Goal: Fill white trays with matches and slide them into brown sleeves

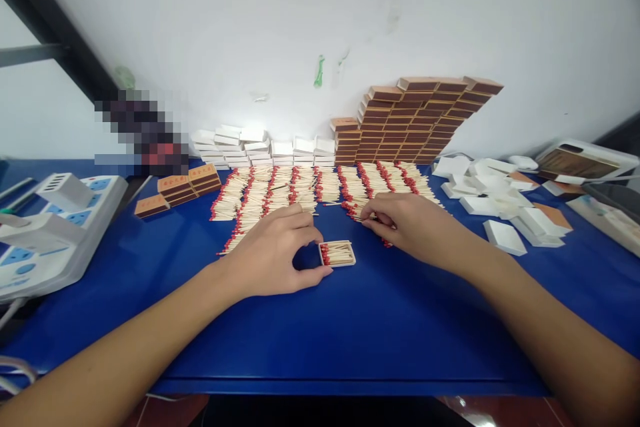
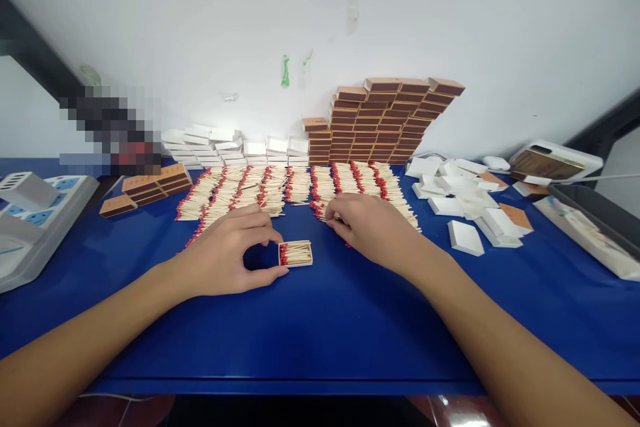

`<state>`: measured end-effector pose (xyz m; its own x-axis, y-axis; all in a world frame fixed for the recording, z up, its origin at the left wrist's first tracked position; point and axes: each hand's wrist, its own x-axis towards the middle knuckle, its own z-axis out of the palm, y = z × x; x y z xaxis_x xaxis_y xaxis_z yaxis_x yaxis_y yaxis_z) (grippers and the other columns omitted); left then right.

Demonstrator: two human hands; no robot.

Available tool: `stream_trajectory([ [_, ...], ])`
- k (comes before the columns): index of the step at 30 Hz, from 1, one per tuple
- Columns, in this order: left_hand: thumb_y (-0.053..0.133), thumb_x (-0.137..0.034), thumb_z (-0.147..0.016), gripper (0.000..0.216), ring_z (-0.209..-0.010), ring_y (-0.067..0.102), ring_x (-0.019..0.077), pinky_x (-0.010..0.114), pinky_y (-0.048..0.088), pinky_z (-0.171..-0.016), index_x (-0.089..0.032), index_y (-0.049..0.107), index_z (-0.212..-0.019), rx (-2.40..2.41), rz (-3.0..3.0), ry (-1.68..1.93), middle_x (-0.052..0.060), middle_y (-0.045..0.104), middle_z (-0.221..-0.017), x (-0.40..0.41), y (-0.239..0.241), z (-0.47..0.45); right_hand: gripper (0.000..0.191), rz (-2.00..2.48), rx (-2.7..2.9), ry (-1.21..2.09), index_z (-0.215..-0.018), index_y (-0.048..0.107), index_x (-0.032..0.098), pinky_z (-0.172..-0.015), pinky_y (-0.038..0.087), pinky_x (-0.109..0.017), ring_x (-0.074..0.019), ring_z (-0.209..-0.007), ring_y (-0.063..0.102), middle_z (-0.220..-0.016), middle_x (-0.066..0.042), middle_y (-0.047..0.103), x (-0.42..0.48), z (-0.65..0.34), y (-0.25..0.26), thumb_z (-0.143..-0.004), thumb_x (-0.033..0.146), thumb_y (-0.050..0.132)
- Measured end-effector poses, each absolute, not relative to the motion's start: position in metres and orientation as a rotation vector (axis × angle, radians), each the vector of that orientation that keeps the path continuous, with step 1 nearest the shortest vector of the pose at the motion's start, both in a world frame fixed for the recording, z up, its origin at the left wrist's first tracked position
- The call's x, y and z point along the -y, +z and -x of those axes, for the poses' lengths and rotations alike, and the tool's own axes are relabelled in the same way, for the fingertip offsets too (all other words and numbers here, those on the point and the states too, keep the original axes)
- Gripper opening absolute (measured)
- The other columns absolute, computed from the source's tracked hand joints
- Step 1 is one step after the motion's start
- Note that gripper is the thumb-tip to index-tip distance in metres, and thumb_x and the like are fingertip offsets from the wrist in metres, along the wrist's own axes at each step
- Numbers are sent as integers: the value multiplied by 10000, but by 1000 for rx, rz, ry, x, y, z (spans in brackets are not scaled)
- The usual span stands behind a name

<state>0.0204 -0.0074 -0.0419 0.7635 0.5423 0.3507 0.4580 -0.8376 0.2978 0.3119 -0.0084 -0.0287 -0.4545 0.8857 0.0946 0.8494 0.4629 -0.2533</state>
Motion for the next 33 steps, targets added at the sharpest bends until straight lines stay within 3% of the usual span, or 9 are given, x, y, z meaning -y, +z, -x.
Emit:
stream_trajectory([
  [15, 785, -456, -959, 279, -898, 638, 249, 397, 504, -789, -186, 774, -1030, -798, -2772, 619, 55, 687, -896, 7, -42, -20, 234, 1538, 2501, 326, -915, 666, 210, -709, 433, -328, -221, -820, 656, -932, -85, 737, 9, -308, -28, -1076, 328, 543],
  [26, 788, -450, -961, 276, -911, 644, 254, 404, 516, -825, -186, 770, -1040, -798, -2788, 635, 61, 701, -925, 6, -43, -20, 185, 1477, 2496, 323, -1085, 699, 214, -708, 439, -327, -218, -813, 650, -934, -70, 714, 14, -308, -28, -1061, 348, 573],
  [33, 783, -454, -966, 289, -918, 639, 249, 400, 507, -820, -176, 774, -1045, -805, -2781, 626, 55, 696, -919, 6, -44, -19, 213, 1598, 2550, 400, -923, 639, 220, -717, 434, -337, -232, -868, 665, -968, -81, 737, 10, -313, -27, -1078, 303, 520],
])
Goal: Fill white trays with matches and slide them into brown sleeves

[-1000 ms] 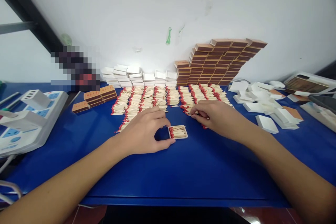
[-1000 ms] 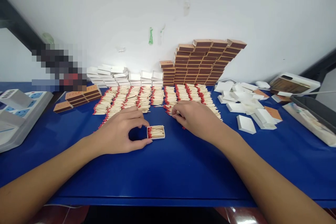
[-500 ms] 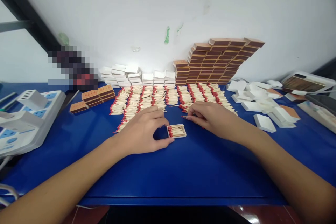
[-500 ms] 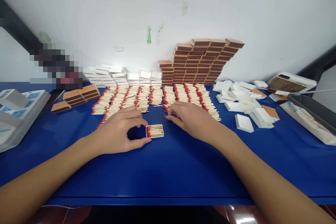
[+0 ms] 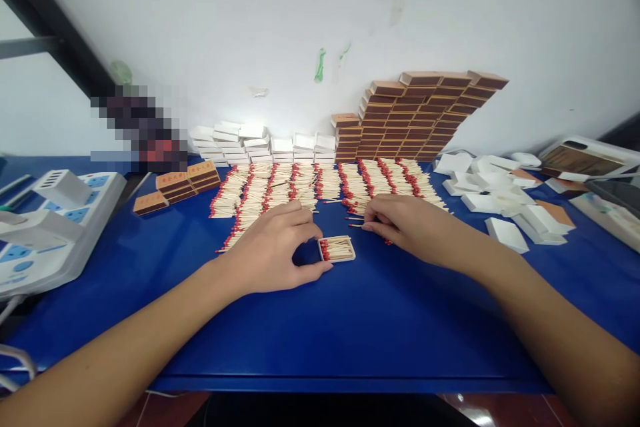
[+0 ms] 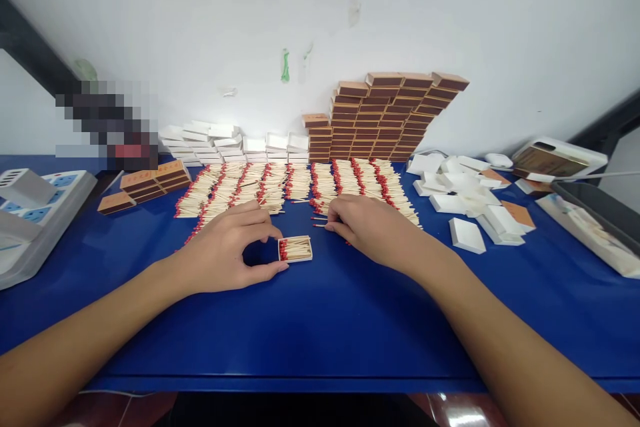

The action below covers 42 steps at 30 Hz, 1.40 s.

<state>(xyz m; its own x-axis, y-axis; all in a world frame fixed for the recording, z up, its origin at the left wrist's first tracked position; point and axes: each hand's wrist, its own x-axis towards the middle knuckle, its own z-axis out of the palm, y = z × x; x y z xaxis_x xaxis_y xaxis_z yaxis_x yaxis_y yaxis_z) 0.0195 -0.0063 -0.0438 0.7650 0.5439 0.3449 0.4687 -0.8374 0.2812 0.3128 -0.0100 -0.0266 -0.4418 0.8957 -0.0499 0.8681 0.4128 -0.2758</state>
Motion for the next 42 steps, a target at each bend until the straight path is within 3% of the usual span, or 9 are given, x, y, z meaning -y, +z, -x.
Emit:
stream_trajectory([
  [13, 789, -453, -965, 295, -911, 634, 246, 392, 502, -802, -169, 782, -1043, -798, -2797, 646, 55, 693, -916, 5, -44, -20, 134, 1537, 2461, 269, -1049, 663, 220, -717, 450, -335, -234, -875, 677, -998, -78, 742, 10, -307, -35, -1062, 294, 552],
  [22, 785, -458, -966, 289, -916, 637, 250, 390, 500, -804, -180, 777, -1044, -803, -2809, 641, 60, 698, -927, 5, -45, -20, 175, 1577, 2476, 284, -956, 629, 224, -726, 457, -341, -239, -877, 689, -1014, -80, 756, 11, -305, -31, -1076, 262, 507],
  [28, 786, -448, -969, 276, -922, 633, 252, 398, 505, -814, -177, 770, -1021, -849, -2822, 666, 58, 697, -934, 6, -44, -21, 138, 1352, 2476, 251, -1037, 639, 230, -671, 425, -307, -202, -803, 680, -960, -53, 734, 29, -292, -27, -1093, 312, 544],
  [33, 773, -452, -978, 275, -916, 626, 251, 401, 502, -808, -178, 753, -966, -867, -2825, 681, 60, 692, -923, 6, -45, -22, 159, 1259, 2588, 194, -1021, 636, 211, -685, 425, -324, -202, -801, 688, -952, -51, 730, 41, -278, -32, -1101, 241, 501],
  [42, 780, -450, -971, 269, -910, 616, 247, 394, 490, -796, -183, 754, -972, -865, -2819, 664, 49, 680, -890, 5, -44, -22, 136, 1265, 2550, 440, -1069, 684, 234, -721, 451, -315, -195, -859, 700, -983, -32, 750, 40, -282, -26, -1098, 279, 559],
])
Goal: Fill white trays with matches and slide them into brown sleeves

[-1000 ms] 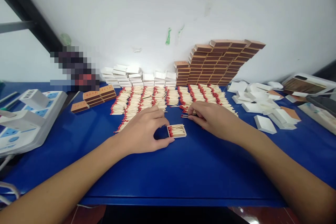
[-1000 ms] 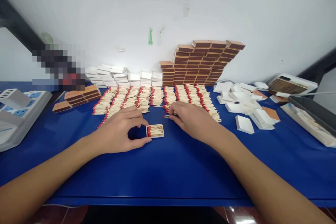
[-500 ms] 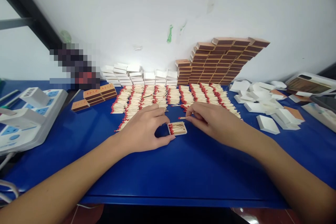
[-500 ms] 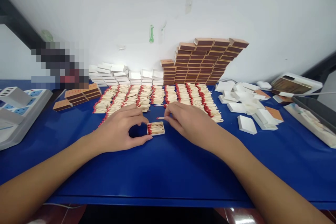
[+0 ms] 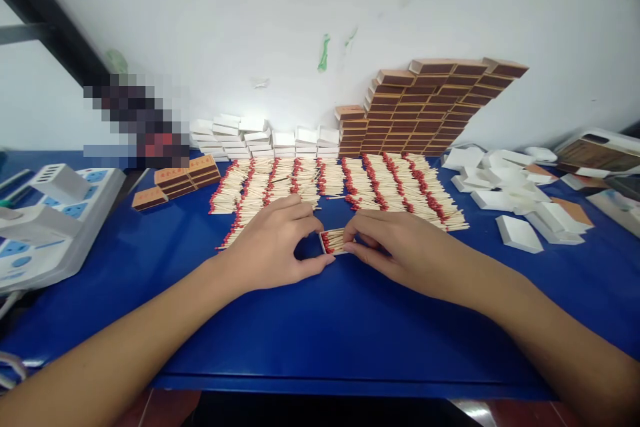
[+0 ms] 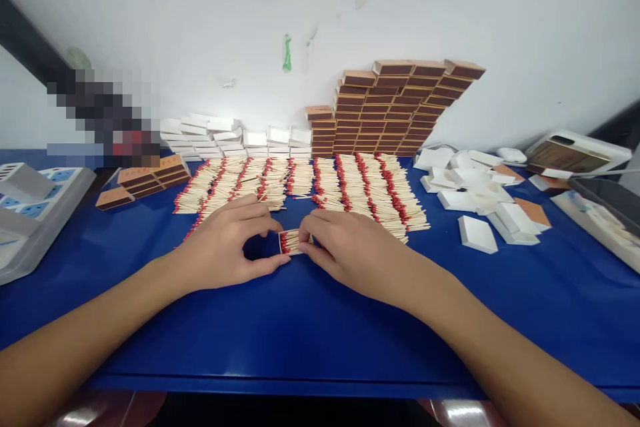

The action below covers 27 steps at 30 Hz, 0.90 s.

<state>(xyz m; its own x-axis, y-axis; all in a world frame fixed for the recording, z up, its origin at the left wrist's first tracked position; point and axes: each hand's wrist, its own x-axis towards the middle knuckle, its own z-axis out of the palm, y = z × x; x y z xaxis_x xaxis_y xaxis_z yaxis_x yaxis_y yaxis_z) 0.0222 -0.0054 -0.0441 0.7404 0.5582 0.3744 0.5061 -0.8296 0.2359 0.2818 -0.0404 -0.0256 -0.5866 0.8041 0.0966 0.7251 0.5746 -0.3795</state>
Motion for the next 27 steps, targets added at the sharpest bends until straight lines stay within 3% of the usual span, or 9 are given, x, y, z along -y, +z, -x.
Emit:
stream_trajectory([
  [14, 769, -463, -981, 281, -912, 626, 249, 396, 503, -805, -184, 769, -1019, -863, -2809, 646, 61, 697, -927, 6, -43, -22, 152, 1304, 2539, 505, -1027, 683, 228, -688, 432, -304, -186, -811, 669, -934, -36, 737, 38, -282, -25, -1076, 267, 544],
  [22, 775, -457, -975, 283, -929, 632, 254, 412, 525, -852, -184, 768, -1049, -864, -2824, 642, 69, 715, -975, 5, -45, -20, 201, 1504, 2419, 122, -965, 727, 212, -649, 410, -325, -210, -756, 650, -869, -68, 744, 16, -309, -26, -1037, 269, 549],
  [27, 776, -453, -974, 281, -921, 631, 258, 409, 520, -832, -177, 767, -1030, -851, -2829, 654, 66, 706, -940, 5, -44, -21, 191, 1525, 2458, 134, -944, 750, 216, -672, 429, -325, -214, -773, 661, -891, -66, 757, 10, -314, -30, -1013, 237, 572],
])
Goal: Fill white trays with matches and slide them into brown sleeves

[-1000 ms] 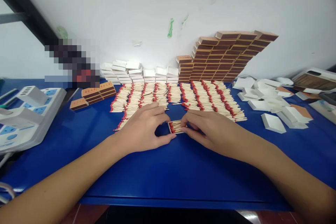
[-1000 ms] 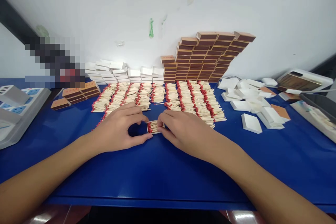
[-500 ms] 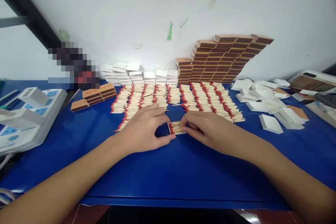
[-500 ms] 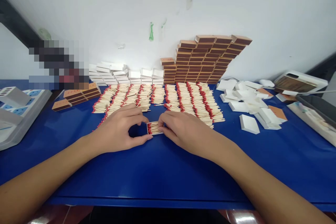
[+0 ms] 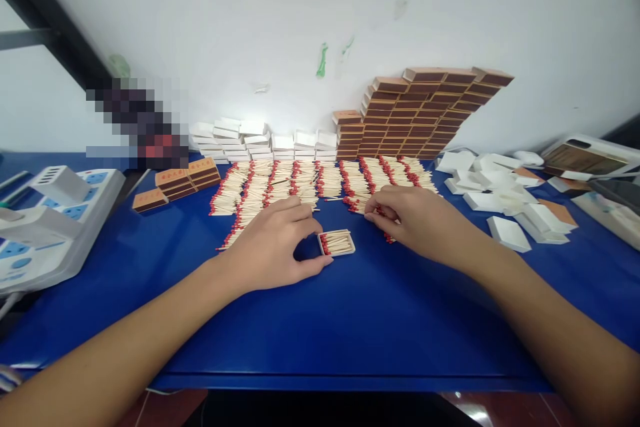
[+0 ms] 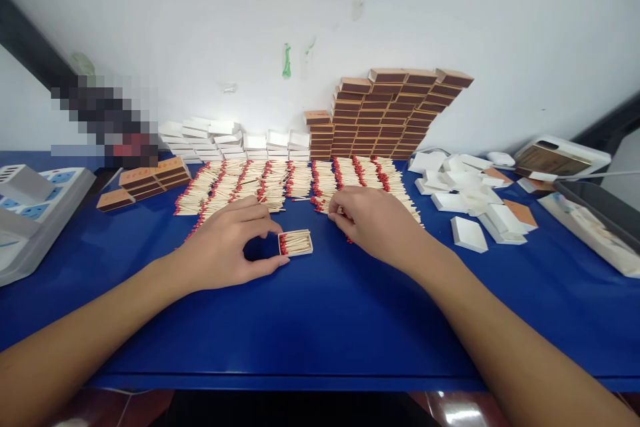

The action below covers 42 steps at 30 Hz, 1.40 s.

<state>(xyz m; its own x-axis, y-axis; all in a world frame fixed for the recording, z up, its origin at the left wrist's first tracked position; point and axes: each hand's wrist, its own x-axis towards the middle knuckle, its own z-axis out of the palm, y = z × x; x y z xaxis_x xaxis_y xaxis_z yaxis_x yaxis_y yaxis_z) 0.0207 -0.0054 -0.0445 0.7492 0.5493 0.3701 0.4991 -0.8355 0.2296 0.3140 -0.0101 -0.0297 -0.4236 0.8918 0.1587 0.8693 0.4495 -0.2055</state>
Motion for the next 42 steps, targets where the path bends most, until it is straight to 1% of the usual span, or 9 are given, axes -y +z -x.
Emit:
stream_trajectory([
  [4, 786, -441, -966, 274, -910, 633, 253, 402, 516, -821, -177, 768, -1035, -842, -2821, 658, 62, 707, -936, 6, -44, -21, 195, 1521, 2472, 175, -953, 758, 217, -694, 445, -319, -216, -801, 678, -918, -74, 765, 11, -310, -29, -1018, 237, 575],
  [9, 780, -448, -972, 283, -915, 630, 253, 405, 514, -827, -171, 772, -1031, -842, -2827, 666, 62, 702, -930, 6, -45, -20, 170, 1537, 2434, 138, -966, 736, 214, -666, 414, -318, -211, -779, 663, -903, -65, 752, 11, -311, -32, -1017, 228, 574],
  [13, 786, -447, -966, 277, -909, 627, 248, 405, 520, -835, -177, 769, -1028, -849, -2821, 653, 65, 713, -957, 6, -45, -20, 169, 1554, 2453, 120, -928, 703, 209, -669, 421, -317, -204, -765, 654, -911, -71, 754, 10, -310, -32, -1022, 223, 562],
  [18, 774, -453, -974, 281, -914, 628, 252, 404, 516, -830, -180, 765, -1039, -848, -2826, 655, 62, 702, -931, 5, -45, -20, 188, 1587, 2474, 121, -913, 673, 210, -669, 421, -317, -201, -764, 656, -936, -75, 753, 11, -306, -31, -1036, 229, 532],
  [23, 760, -458, -982, 284, -899, 621, 251, 399, 511, -800, -181, 762, -1043, -837, -2836, 656, 64, 695, -915, 5, -45, -20, 145, 1572, 2465, 157, -952, 681, 211, -688, 434, -321, -211, -801, 672, -965, -74, 758, 12, -303, -33, -1026, 233, 559],
  [27, 767, -452, -978, 280, -911, 624, 252, 404, 517, -823, -179, 764, -1039, -843, -2830, 651, 67, 705, -940, 5, -45, -20, 136, 1625, 2448, 162, -948, 663, 219, -686, 422, -324, -217, -808, 665, -973, -71, 750, 12, -304, -33, -1035, 257, 565],
  [30, 770, -451, -978, 280, -917, 629, 252, 408, 521, -834, -177, 766, -1035, -846, -2824, 655, 71, 711, -958, 5, -45, -20, 127, 1675, 2434, 167, -936, 645, 222, -674, 413, -326, -219, -793, 657, -943, -68, 743, 12, -308, -31, -1033, 278, 585],
  [36, 778, -446, -973, 262, -917, 630, 254, 406, 521, -834, -192, 764, -1035, -840, -2830, 655, 62, 707, -932, 6, -44, -20, 209, 1657, 2485, 201, -876, 623, 220, -662, 421, -331, -217, -765, 650, -901, -77, 748, 9, -315, -29, -1056, 295, 550],
  [42, 780, -453, -968, 267, -924, 633, 258, 408, 517, -836, -193, 767, -1028, -852, -2835, 639, 64, 709, -944, 6, -43, -20, 219, 1593, 2491, 242, -893, 614, 221, -654, 424, -324, -210, -767, 645, -906, -73, 739, 7, -317, -34, -1070, 323, 534],
])
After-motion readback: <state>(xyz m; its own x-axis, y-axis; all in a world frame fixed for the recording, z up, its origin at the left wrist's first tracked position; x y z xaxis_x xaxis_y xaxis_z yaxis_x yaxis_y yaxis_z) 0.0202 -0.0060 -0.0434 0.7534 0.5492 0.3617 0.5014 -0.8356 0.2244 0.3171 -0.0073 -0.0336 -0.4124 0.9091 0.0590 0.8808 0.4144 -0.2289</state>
